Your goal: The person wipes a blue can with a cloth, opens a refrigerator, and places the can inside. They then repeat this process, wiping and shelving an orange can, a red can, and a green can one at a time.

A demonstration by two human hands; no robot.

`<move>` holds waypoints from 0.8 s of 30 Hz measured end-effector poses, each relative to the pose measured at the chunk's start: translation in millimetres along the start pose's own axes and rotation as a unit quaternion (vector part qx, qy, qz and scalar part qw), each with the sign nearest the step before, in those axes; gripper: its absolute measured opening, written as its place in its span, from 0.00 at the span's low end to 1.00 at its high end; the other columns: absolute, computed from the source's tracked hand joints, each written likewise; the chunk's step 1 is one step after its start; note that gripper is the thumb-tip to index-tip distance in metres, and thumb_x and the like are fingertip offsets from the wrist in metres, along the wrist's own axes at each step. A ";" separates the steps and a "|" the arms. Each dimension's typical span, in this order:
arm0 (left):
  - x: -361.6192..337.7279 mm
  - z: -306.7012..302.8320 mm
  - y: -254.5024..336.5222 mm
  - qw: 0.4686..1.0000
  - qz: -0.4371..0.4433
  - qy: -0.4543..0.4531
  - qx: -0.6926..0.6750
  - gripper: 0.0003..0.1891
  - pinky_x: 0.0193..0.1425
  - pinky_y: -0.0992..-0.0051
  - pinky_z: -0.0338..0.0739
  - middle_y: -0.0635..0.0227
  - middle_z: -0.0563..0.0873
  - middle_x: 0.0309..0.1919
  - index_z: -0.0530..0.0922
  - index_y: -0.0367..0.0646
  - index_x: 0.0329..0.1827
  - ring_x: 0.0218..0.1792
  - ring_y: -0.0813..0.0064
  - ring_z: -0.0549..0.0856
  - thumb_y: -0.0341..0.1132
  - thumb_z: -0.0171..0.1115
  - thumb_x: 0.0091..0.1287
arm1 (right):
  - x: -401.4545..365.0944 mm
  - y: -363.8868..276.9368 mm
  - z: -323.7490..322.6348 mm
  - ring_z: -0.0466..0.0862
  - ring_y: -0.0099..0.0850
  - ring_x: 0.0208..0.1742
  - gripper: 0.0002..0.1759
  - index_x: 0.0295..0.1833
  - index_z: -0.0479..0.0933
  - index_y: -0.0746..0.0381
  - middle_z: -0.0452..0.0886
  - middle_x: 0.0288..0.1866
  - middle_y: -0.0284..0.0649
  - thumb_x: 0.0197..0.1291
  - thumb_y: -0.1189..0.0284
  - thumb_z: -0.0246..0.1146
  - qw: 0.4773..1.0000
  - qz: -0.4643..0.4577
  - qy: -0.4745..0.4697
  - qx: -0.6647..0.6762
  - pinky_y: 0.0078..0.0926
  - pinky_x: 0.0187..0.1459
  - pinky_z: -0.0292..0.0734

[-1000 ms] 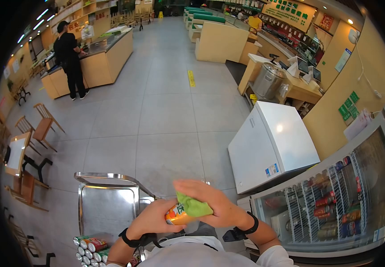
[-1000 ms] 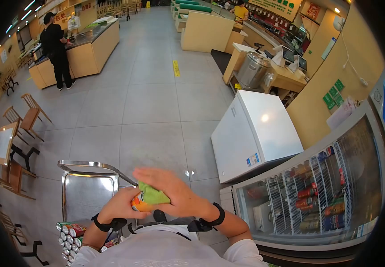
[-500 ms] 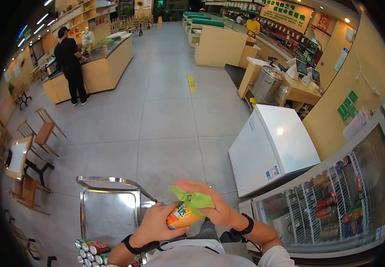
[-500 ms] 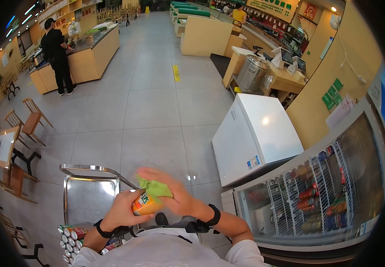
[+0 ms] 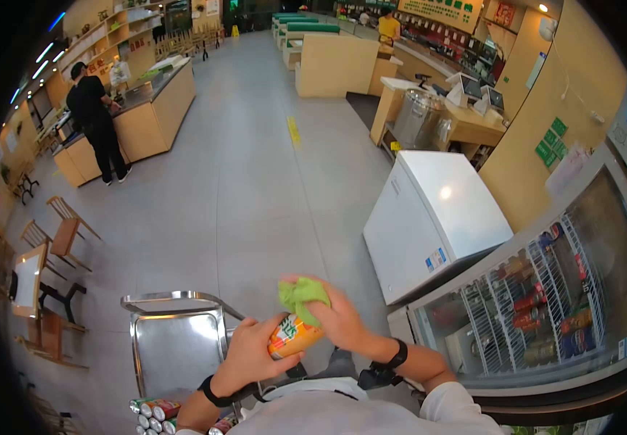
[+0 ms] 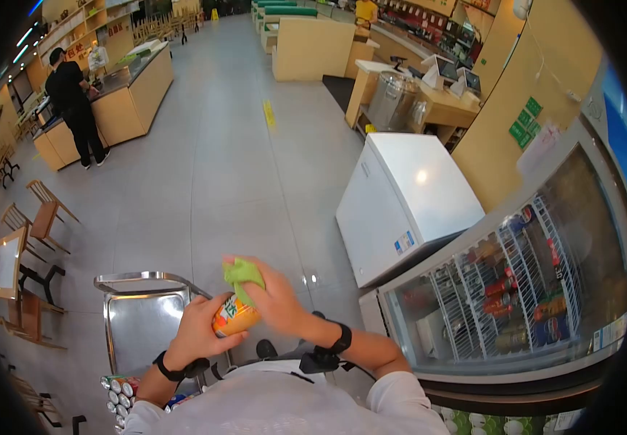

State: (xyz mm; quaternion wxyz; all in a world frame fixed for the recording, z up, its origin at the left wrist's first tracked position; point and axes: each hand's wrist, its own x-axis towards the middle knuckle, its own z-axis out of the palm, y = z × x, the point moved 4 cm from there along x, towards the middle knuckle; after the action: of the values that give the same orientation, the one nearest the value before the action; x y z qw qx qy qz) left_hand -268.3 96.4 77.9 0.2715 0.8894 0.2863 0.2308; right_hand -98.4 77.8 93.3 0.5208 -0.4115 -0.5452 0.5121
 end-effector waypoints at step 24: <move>-12.1 39.9 -72.8 0.969 0.084 0.130 -0.190 0.38 0.57 0.62 0.68 0.62 0.85 0.45 0.72 0.44 0.61 0.47 0.61 0.82 0.36 0.79 0.43 | 25.9 -6.0 -14.4 0.78 0.39 0.61 0.24 0.66 0.69 0.60 0.77 0.61 0.45 0.72 0.59 0.48 0.859 0.080 0.158 0.480 0.38 0.63 0.72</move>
State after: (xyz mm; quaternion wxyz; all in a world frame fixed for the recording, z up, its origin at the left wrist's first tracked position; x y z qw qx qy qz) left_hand -282.5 124.8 0.2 0.3758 0.8046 0.1939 0.4170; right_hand -86.8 104.3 102.1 0.6901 -0.2288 -0.1073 0.6782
